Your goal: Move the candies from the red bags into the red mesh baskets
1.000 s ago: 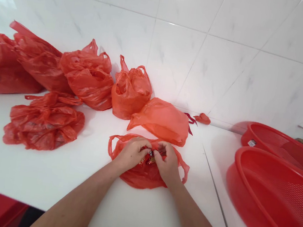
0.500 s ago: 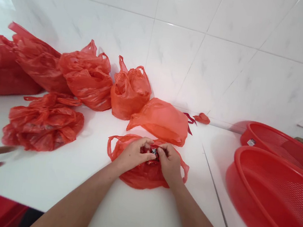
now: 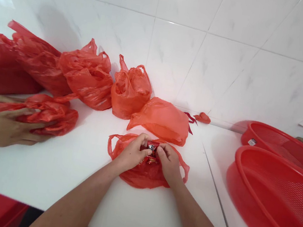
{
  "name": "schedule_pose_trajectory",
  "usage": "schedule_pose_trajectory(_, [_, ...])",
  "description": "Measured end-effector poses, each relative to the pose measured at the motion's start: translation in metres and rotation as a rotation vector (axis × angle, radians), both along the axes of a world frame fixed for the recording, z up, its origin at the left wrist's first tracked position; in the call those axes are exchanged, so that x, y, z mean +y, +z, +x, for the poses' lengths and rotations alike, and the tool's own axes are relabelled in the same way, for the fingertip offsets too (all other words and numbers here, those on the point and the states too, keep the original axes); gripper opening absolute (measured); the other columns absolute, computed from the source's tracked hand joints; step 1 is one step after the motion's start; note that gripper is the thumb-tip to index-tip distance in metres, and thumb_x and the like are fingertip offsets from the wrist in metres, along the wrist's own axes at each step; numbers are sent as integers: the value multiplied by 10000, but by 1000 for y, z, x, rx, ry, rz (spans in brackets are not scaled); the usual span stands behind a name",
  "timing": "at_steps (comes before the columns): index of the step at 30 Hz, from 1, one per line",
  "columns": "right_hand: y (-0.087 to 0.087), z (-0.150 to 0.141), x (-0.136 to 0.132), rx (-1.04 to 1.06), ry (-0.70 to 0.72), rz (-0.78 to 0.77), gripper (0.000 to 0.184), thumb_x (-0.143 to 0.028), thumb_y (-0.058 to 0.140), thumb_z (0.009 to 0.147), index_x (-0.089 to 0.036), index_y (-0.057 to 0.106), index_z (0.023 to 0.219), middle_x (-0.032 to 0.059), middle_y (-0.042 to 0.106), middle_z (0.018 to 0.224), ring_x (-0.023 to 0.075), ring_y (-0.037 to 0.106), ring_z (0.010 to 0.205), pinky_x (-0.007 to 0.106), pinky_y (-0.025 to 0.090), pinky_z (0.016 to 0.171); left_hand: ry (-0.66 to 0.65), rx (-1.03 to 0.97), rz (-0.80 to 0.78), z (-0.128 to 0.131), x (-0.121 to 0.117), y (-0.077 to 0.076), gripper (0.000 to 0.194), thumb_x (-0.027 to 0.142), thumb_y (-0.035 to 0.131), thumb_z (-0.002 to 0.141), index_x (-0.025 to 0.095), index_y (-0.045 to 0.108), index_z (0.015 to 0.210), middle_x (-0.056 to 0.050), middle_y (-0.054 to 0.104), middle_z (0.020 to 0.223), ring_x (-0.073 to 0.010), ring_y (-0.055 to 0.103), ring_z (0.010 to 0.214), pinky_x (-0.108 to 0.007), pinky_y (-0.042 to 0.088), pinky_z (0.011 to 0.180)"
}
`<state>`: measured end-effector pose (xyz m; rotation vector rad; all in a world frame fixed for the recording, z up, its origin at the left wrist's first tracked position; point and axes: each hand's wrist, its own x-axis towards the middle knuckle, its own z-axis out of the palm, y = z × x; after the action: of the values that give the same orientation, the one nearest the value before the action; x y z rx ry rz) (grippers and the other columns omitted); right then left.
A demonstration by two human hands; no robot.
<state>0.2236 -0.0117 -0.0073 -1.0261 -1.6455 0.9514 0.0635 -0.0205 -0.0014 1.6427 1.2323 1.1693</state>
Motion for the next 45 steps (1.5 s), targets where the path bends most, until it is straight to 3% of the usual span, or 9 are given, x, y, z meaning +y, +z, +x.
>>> schedule_pose_trajectory(7, [-2, 0, 1, -104, -57, -3, 236, -318, 501, 812, -223, 400, 620, -40, 422, 582, 135, 404, 555, 248, 334, 508, 0, 51, 18, 2, -3, 1, 185, 172, 552, 761, 247, 443, 891, 46, 441, 773, -118, 476, 714, -245, 442, 658])
schedule_pose_trajectory(14, [-1, 0, 2, -81, -72, -3, 217, -304, 485, 811, -226, 397, 629, -40, 432, 594, 140, 405, 565, 256, 333, 523, -43, 22, -44, 4, -4, -1, 491, 238, 611, 757, 275, 430, 1211, 55, 532, 730, -143, 561, 705, -283, 474, 696])
schedule_pose_trajectory(19, [-1, -1, 1, -66, -50, -10, 272, -348, 485, 835, -225, 373, 620, -41, 408, 585, 136, 401, 558, 252, 336, 518, -16, 34, -23, 5, -3, -2, 440, 215, 566, 777, 288, 451, 1196, 63, 473, 696, -134, 525, 670, -267, 460, 663])
schedule_pose_trajectory(22, [0, -1, 0, -36, -29, -4, 256, -387, 464, 857, -222, 447, 662, -31, 456, 611, 142, 444, 579, 254, 374, 537, -17, 43, -15, 3, -3, -3, 421, 202, 547, 786, 281, 445, 1186, 63, 433, 684, -131, 501, 653, -262, 454, 647])
schedule_pose_trajectory(26, [0, -1, 0, -37, -10, -2, 188, -383, 487, 849, -223, 562, 784, -8, 571, 711, 161, 521, 653, 269, 422, 590, -74, 68, -17, 2, -4, -3, 415, 178, 525, 796, 276, 430, 1188, 50, 488, 735, -133, 529, 682, -266, 466, 659])
schedule_pose_trajectory(30, [-1, -1, 0, -103, -38, 20, 183, -353, 499, 834, -226, 542, 710, -14, 554, 646, 163, 502, 600, 272, 406, 551, -100, 114, 4, 4, -8, 0, 400, 166, 530, 792, 268, 439, 1168, 44, 523, 756, -142, 560, 730, -271, 474, 685])
schedule_pose_trajectory(35, [-2, 2, 3, -137, -100, 63, 183, -329, 468, 852, -216, 538, 727, -7, 574, 687, 162, 514, 638, 271, 413, 583, -7, 153, 65, 5, -6, 0, 375, 213, 557, 802, 269, 464, 1161, 42, 606, 790, -154, 599, 781, -291, 478, 749])
schedule_pose_trajectory(39, [-5, 7, 9, -253, -184, 97, 233, -338, 475, 844, -214, 473, 646, -25, 508, 605, 152, 464, 584, 265, 375, 554, 162, 164, 153, -3, 1, -2, 265, 221, 507, 838, 248, 529, 1101, 13, 656, 887, -158, 612, 858, -300, 474, 806])
schedule_pose_trajectory(45, [-11, 9, 13, -315, -181, 82, 116, -269, 467, 819, -223, 564, 776, -12, 627, 730, 176, 565, 676, 282, 416, 622, 208, 439, 231, -12, 7, -2, 197, 128, 468, 813, 238, 622, 870, 5, 663, 814, -175, 595, 817, -308, 458, 779])
